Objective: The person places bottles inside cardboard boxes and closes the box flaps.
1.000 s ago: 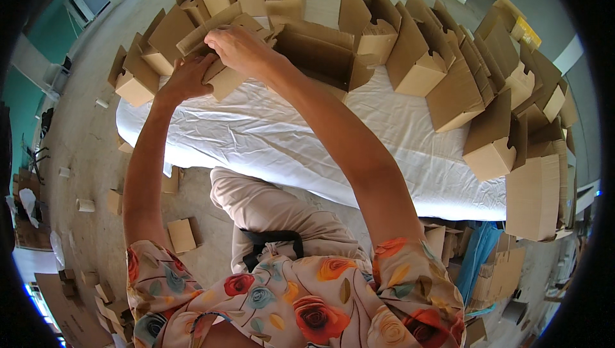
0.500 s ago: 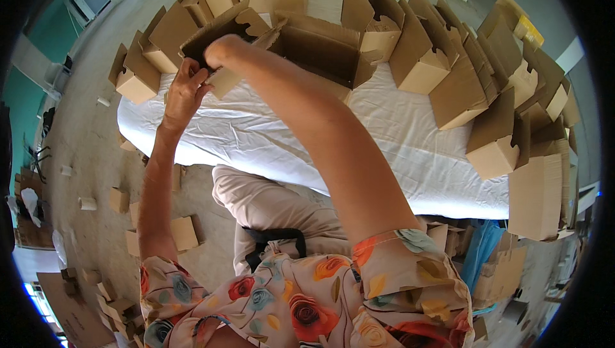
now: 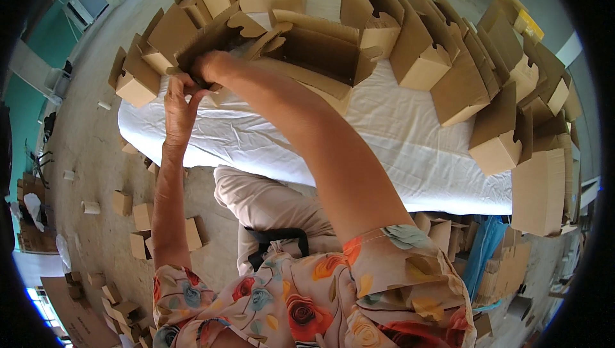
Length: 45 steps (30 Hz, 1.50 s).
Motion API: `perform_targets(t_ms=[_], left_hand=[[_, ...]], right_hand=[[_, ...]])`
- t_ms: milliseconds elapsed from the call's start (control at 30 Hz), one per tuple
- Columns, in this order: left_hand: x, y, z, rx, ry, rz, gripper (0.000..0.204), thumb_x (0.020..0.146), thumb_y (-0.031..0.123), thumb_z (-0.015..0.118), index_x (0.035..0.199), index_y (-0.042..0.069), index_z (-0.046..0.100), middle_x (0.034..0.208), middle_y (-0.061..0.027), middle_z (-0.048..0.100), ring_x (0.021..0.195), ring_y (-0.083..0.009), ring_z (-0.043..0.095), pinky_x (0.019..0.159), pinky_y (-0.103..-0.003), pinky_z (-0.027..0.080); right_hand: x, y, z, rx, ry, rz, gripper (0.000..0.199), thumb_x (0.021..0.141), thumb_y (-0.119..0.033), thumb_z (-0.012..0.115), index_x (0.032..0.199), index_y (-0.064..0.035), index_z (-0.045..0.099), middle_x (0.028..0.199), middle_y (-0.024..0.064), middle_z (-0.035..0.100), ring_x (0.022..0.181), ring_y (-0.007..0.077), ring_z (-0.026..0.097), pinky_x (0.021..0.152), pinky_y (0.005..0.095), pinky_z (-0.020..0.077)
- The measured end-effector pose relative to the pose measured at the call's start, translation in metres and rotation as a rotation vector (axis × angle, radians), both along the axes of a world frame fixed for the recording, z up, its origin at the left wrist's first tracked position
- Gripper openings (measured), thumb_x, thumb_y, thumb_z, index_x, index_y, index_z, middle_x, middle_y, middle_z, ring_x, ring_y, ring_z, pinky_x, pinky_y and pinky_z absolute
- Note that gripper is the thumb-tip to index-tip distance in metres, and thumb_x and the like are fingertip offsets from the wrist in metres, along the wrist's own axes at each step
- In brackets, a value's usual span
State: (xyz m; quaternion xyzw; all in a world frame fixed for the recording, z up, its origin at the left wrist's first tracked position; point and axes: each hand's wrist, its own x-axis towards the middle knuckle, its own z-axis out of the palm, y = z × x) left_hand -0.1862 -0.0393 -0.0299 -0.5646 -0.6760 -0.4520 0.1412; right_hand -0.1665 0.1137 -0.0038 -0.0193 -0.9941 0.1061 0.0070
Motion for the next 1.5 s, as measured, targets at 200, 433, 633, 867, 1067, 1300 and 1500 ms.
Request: perform_targets(t_ms=[200,433,633,867,1067,1300,1500], left_hand=[[-0.023,-0.005,-0.004,0.076,-0.171,0.087,0.037,0.069,-0.004,0.075,0.093,0.003,0.047,0.084,-0.0076,0.051,0.067,-0.0157,0.056,0.062,-0.029,0.049],[-0.03,-0.02,0.004,-0.059,0.03,0.258,0.044,0.068,-0.007,0.07,0.107,0.006,0.054,0.105,-0.0125,0.051,0.103,-0.0299,0.051,0.087,-0.042,0.043],[0.06,0.009,0.038,0.174,0.181,0.227,0.05,0.078,0.005,0.065,0.125,0.008,0.048,0.127,-0.0155,0.044,0.12,-0.0335,0.041,0.101,-0.047,0.033],[0.139,0.07,0.048,0.448,-1.436,-0.623,0.048,0.087,0.017,0.065,0.127,0.004,0.043,0.126,-0.0102,0.048,0.118,-0.024,0.046,0.102,-0.04,0.037],[0.137,0.121,0.044,0.561,-1.894,-0.824,0.03,0.086,0.009,0.064,0.113,0.007,0.052,0.109,-0.0039,0.059,0.103,-0.018,0.056,0.094,-0.037,0.046],[0.16,0.126,0.05,0.402,-1.511,-0.646,0.036,0.087,0.013,0.063,0.119,0.004,0.049,0.112,-0.0075,0.057,0.102,-0.0199,0.057,0.089,-0.038,0.048],[0.188,0.115,0.045,0.183,-1.125,-0.67,0.043,0.089,0.015,0.06,0.125,-0.001,0.042,0.114,-0.0099,0.055,0.104,-0.0189,0.054,0.084,-0.033,0.049]], right_hand=[[0.034,0.033,0.047,-0.373,0.287,0.098,0.05,0.07,-0.015,0.072,0.115,-0.0068,0.052,0.096,0.0143,0.065,0.09,0.0269,0.064,0.076,0.0369,0.0498],[0.123,0.049,0.084,-0.922,0.89,-0.101,0.058,0.075,-0.023,0.077,0.122,-0.0065,0.047,0.097,0.007,0.065,0.076,0.0113,0.061,0.054,0.024,0.0481],[0.235,0.061,0.068,-1.396,1.282,-0.199,0.041,0.084,-0.012,0.066,0.12,-0.0022,0.048,0.102,0.0088,0.062,0.091,0.0197,0.063,0.076,0.0369,0.055],[0.266,0.037,0.028,-1.671,1.354,-0.118,0.043,0.087,-0.009,0.062,0.126,-0.0023,0.044,0.116,0.0116,0.058,0.102,0.023,0.06,0.08,0.0398,0.0554],[0.259,0.012,0.015,-1.697,1.221,-0.187,0.037,0.091,-0.018,0.059,0.121,-0.0049,0.042,0.122,0.0091,0.051,0.109,0.0222,0.054,0.086,0.0407,0.0504],[0.259,-0.003,0.021,-1.574,1.117,-0.443,0.064,0.094,-0.041,0.048,0.141,-0.0071,0.022,0.133,0.0101,0.042,0.12,0.0241,0.047,0.097,0.0466,0.0425],[0.267,0.011,0.014,-1.549,0.858,-0.329,0.061,0.088,-0.041,0.061,0.133,-0.0045,0.04,0.118,0.0095,0.053,0.106,0.0193,0.056,0.081,0.037,0.0552]])
